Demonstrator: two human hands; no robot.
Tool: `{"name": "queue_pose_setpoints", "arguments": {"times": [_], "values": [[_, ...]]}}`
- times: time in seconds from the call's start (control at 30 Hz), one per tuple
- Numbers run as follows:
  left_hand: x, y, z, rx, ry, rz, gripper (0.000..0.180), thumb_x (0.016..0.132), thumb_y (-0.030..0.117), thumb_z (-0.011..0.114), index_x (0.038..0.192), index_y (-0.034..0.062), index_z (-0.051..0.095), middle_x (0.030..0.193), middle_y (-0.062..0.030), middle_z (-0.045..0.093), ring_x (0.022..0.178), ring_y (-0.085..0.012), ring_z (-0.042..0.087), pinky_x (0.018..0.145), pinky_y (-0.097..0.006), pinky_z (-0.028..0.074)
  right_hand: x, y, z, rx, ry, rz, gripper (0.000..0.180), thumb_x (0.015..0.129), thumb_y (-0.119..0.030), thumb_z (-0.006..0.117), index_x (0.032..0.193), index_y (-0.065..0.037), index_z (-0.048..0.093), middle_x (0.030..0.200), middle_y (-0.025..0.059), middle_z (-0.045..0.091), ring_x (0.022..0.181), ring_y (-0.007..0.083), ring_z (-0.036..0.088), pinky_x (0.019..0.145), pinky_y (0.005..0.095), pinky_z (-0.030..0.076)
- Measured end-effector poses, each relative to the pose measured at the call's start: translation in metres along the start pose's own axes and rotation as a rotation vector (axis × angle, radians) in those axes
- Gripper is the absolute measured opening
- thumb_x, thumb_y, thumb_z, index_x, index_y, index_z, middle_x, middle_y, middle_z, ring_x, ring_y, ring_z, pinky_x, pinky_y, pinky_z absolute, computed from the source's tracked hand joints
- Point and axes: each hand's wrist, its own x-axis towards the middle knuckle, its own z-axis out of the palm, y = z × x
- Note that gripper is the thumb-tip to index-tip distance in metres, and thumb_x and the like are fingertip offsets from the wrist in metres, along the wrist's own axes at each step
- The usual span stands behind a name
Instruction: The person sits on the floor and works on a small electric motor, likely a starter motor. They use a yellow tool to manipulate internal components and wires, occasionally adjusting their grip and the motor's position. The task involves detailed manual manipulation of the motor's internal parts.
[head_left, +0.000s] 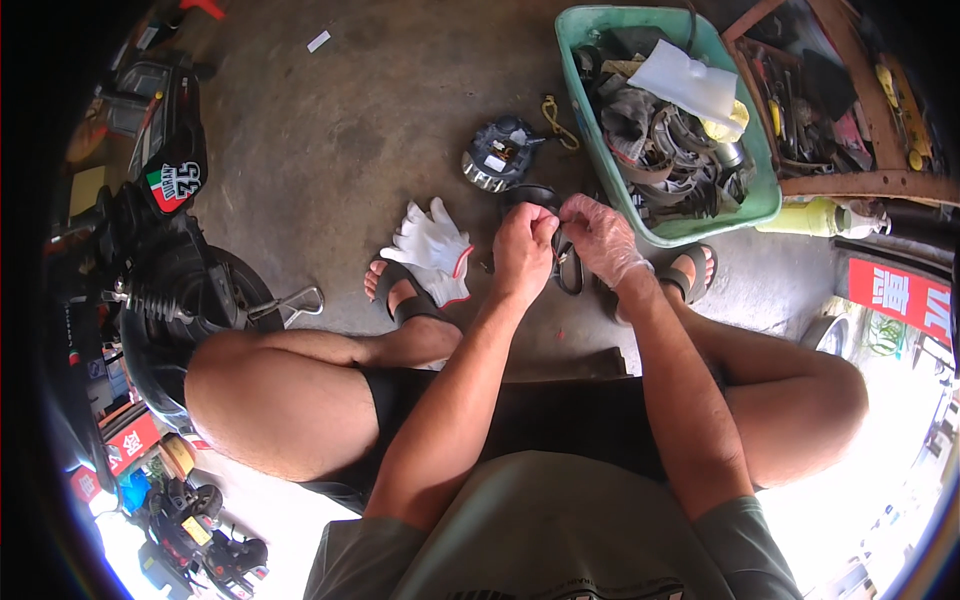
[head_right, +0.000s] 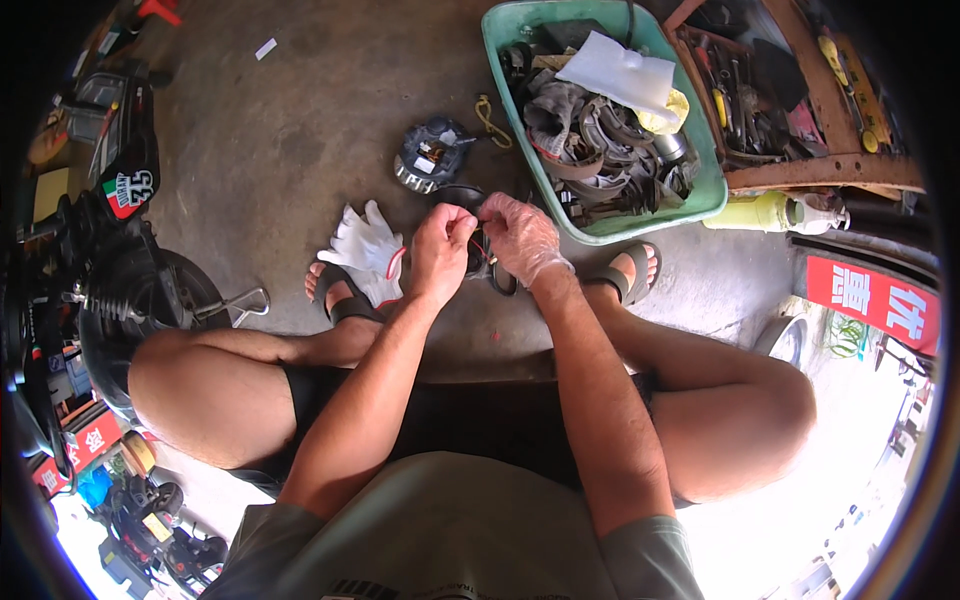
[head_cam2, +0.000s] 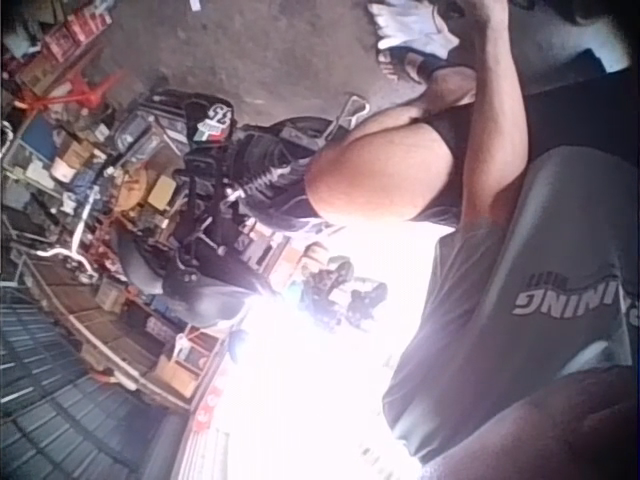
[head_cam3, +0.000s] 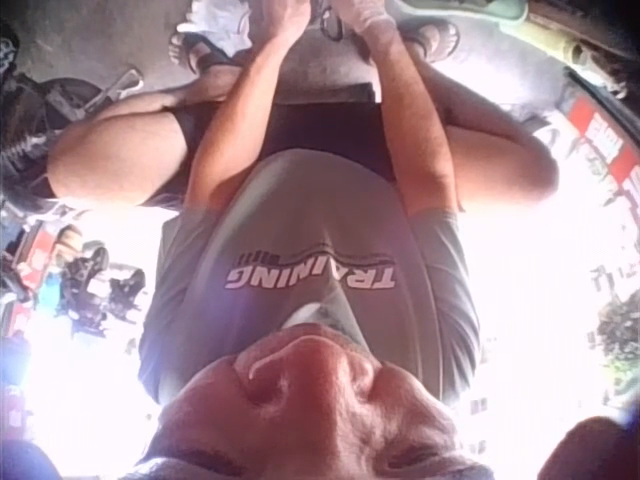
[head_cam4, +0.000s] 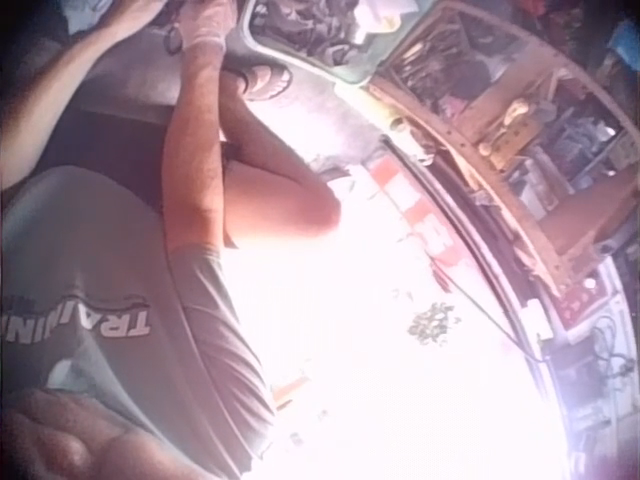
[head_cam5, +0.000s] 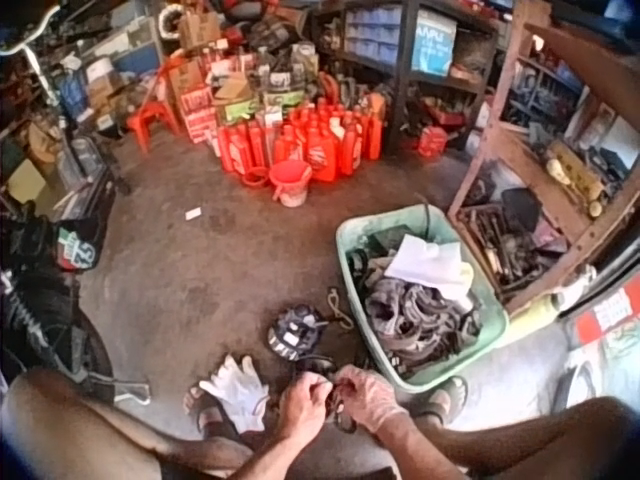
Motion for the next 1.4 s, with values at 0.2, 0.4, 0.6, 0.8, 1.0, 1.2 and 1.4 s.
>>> {"name": "queue_pose_setpoints", "arguments": {"times": [0.2, 0.4, 0.6, 0.8, 1.0, 1.2, 1.4], "values": [[-0.021, -0.013, 0.012, 0.123, 0.121, 0.057, 0.014, 0.09, 0.014, 0.058, 0.094, 0.0007, 0.061, 0.083, -0.0112, 0.066, 0.076, -0.0241, 0.063, 0.07, -0.036, 0.05, 0.004, 0.023, -0.001, 0.019, -0.225, 0.134, 0.019, 0.076, -0.018, 0.06, 0.094, -0.013, 0.066, 0.092, 0.0139, 0.067, 0.091, 0.0342, 0.063, 0.079, 0.0398, 0.05], [-0.039, -0.056, 0.025, 0.114, 0.085, -0.163, 0.023, 0.088, 0.005, 0.057, 0.11, 0.001, 0.053, 0.083, -0.0106, 0.065, 0.069, -0.0201, 0.064, 0.067, -0.033, 0.053, -0.002, 0.084, 0.027, 0.063, -0.056, 0.284, 0.023, 0.076, -0.022, 0.059, 0.094, -0.011, 0.068, 0.095, 0.0166, 0.067, 0.093, 0.0348, 0.063, 0.083, 0.0395, 0.049], [-0.042, -0.077, 0.032, 0.061, 0.002, -0.334, 0.017, 0.083, 0.009, 0.059, 0.1, 0.0058, 0.063, 0.087, -0.0142, 0.068, 0.081, -0.0285, 0.067, 0.073, -0.038, 0.052, -0.013, 0.125, 0.066, 0.332, 0.132, 0.45, 0.028, 0.072, -0.008, 0.064, 0.098, 0.0, 0.06, 0.089, 0.0165, 0.067, 0.085, 0.0263, 0.065, 0.08, 0.0332, 0.05], [-0.038, -0.097, 0.035, 0.036, -0.06, -0.325, 0.019, 0.088, 0.003, 0.058, 0.106, -0.001, 0.061, 0.086, -0.0109, 0.067, 0.066, -0.0166, 0.066, 0.062, -0.028, 0.054, -0.019, 0.104, 0.091, 0.587, 0.241, 0.296, 0.036, 0.072, -0.004, 0.068, 0.104, 0.001, 0.051, 0.091, 0.014, 0.066, 0.084, 0.0217, 0.063, 0.078, 0.0323, 0.049], [-0.036, -0.081, 0.031, 0.009, -0.082, -0.413, 0.017, 0.084, 0.011, 0.059, 0.098, 0.0055, 0.066, 0.088, -0.0143, 0.069, 0.085, -0.0273, 0.067, 0.076, -0.036, 0.052, -0.016, 0.091, 0.091, 0.333, 0.285, 0.302, 0.043, 0.071, -0.007, 0.075, 0.106, 0.001, 0.052, 0.085, 0.0086, 0.064, 0.077, 0.0183, 0.062, 0.07, 0.0322, 0.051], [-0.035, -0.065, 0.027, 0.107, -0.079, -0.361, 0.018, 0.087, 0.015, 0.062, 0.097, 0.0014, 0.067, 0.083, -0.0082, 0.07, 0.074, -0.0142, 0.066, 0.071, -0.028, 0.051, -0.021, 0.073, 0.069, 0.799, 0.101, 0.459, 0.039, 0.072, -0.008, 0.076, 0.101, 0.005, 0.054, 0.081, 0.0102, 0.064, 0.067, 0.0166, 0.062, 0.061, 0.0293, 0.05], [-0.033, -0.072, 0.026, -0.14, -0.123, -0.484, 0.015, 0.085, 0.013, 0.064, 0.093, 0.0, 0.068, 0.081, -0.0063, 0.07, 0.072, -0.0118, 0.064, 0.068, -0.025, 0.049, -0.027, 0.052, 0.057, 0.812, 0.01, 0.508, 0.041, 0.073, -0.008, 0.077, 0.105, 0.002, 0.054, 0.083, 0.0056, 0.062, 0.076, 0.0154, 0.061, 0.069, 0.0278, 0.048]]}}
